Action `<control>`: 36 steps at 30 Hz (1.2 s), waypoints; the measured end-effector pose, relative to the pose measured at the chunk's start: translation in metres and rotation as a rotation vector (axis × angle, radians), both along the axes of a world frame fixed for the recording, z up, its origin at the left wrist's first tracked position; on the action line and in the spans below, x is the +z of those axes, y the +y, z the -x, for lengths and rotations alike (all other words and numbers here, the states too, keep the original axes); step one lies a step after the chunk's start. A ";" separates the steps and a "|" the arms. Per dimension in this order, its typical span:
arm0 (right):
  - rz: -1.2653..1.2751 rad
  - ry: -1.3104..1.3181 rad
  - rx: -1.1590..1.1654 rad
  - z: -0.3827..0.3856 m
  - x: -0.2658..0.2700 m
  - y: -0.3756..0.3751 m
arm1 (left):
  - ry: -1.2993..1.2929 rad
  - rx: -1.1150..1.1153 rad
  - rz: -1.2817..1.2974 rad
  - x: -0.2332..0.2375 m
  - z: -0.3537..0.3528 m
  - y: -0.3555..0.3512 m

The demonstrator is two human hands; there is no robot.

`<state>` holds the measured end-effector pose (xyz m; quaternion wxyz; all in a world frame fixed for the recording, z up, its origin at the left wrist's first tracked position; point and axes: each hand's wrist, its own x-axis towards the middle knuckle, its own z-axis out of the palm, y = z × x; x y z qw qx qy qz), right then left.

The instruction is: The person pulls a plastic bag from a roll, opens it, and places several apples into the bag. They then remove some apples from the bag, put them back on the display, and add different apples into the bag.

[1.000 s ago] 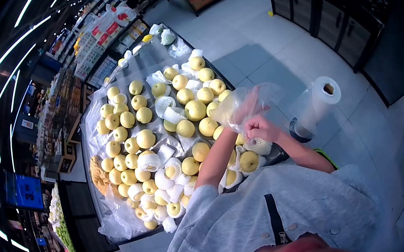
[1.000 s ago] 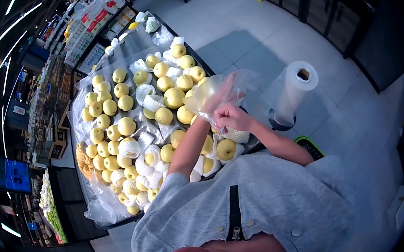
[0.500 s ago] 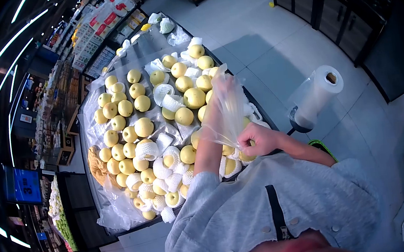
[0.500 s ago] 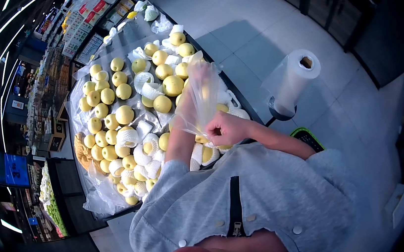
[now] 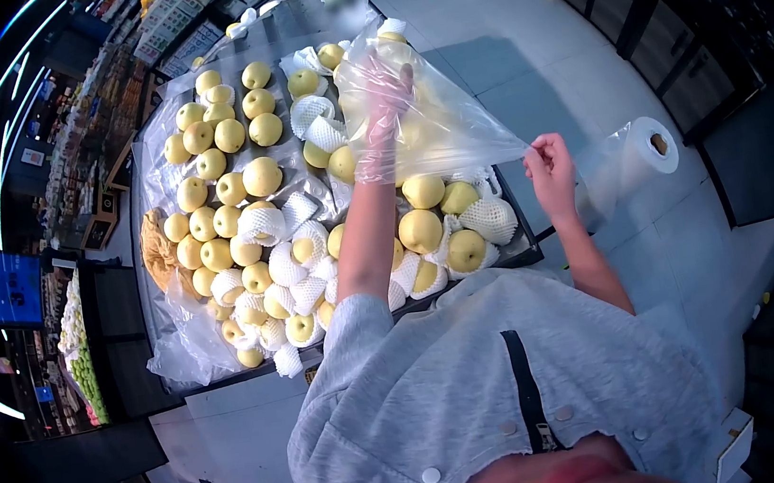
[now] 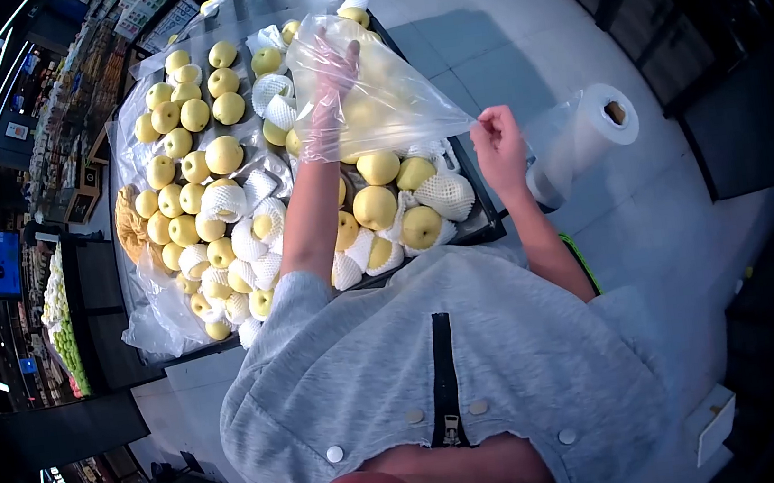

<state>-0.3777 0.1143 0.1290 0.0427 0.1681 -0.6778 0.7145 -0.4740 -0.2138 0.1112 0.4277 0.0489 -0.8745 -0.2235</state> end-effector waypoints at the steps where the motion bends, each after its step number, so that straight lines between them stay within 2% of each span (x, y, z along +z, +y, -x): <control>1: -0.026 0.089 0.006 -0.017 0.016 -0.005 | 0.000 -0.018 -0.005 0.009 0.001 0.002; 2: -0.053 0.175 0.013 -0.035 0.030 -0.010 | -0.003 -0.037 -0.010 0.017 0.000 0.005; 4: -0.260 0.350 0.300 -0.065 0.052 -0.019 | -0.015 -0.068 -0.068 0.030 -0.003 0.018; 8: -0.183 0.644 0.463 -0.107 0.066 -0.047 | -0.060 -0.145 -0.337 0.040 -0.010 0.047; 9: -0.158 0.611 0.574 -0.116 0.072 -0.045 | -0.184 0.011 -0.229 0.081 -0.031 0.065; 10: -0.155 0.671 0.576 -0.118 0.080 -0.051 | -0.306 0.171 -0.123 0.106 -0.043 0.074; 11: -0.151 0.732 0.581 -0.122 0.087 -0.059 | -0.026 0.305 0.043 0.087 -0.034 0.073; 12: -0.147 0.790 0.587 -0.123 0.091 -0.062 | -0.089 0.288 0.052 0.071 -0.027 0.064; 13: -0.225 0.739 0.612 -0.114 0.090 -0.066 | -0.154 0.270 0.061 0.085 -0.041 0.068; 14: -0.307 0.716 0.491 -0.105 0.091 -0.072 | -0.219 0.249 0.071 0.094 -0.051 0.067; 17: -0.464 0.655 0.175 -0.074 0.087 -0.091 | -0.149 0.344 0.281 0.079 -0.054 0.036; 18: -0.467 0.633 0.107 -0.063 0.078 -0.093 | -0.166 0.418 0.314 0.085 -0.068 0.035; 19: -0.469 0.608 0.041 -0.058 0.074 -0.097 | -0.184 0.403 0.269 0.108 -0.096 0.040; 22: -0.442 0.604 0.152 -0.080 0.079 -0.107 | -0.005 0.327 0.105 0.118 -0.120 0.033; 24: -0.321 0.691 0.336 -0.095 0.070 -0.127 | -0.056 0.335 0.093 0.127 -0.141 0.033; 25: -0.289 0.668 0.320 -0.099 0.069 -0.141 | -0.079 0.326 0.102 0.130 -0.146 0.028; 26: -0.260 0.643 0.306 -0.103 0.070 -0.153 | -0.104 0.316 0.108 0.131 -0.151 0.023; 29: -0.352 0.371 0.525 -0.080 0.080 -0.185 | -0.017 0.187 0.074 0.138 -0.181 0.004; 31: -0.363 0.727 0.383 -0.074 0.096 -0.217 | 0.038 0.113 0.016 0.154 -0.213 0.007; 32: -0.362 0.770 0.365 -0.078 0.108 -0.229 | -0.030 0.174 0.034 0.161 -0.221 0.011; 35: 0.288 0.112 0.768 -0.059 0.101 -0.274 | 0.268 0.026 -0.052 0.163 -0.240 0.010; 36: 0.412 0.051 0.783 -0.069 0.132 -0.288 | 0.321 -0.023 -0.123 0.161 -0.250 0.005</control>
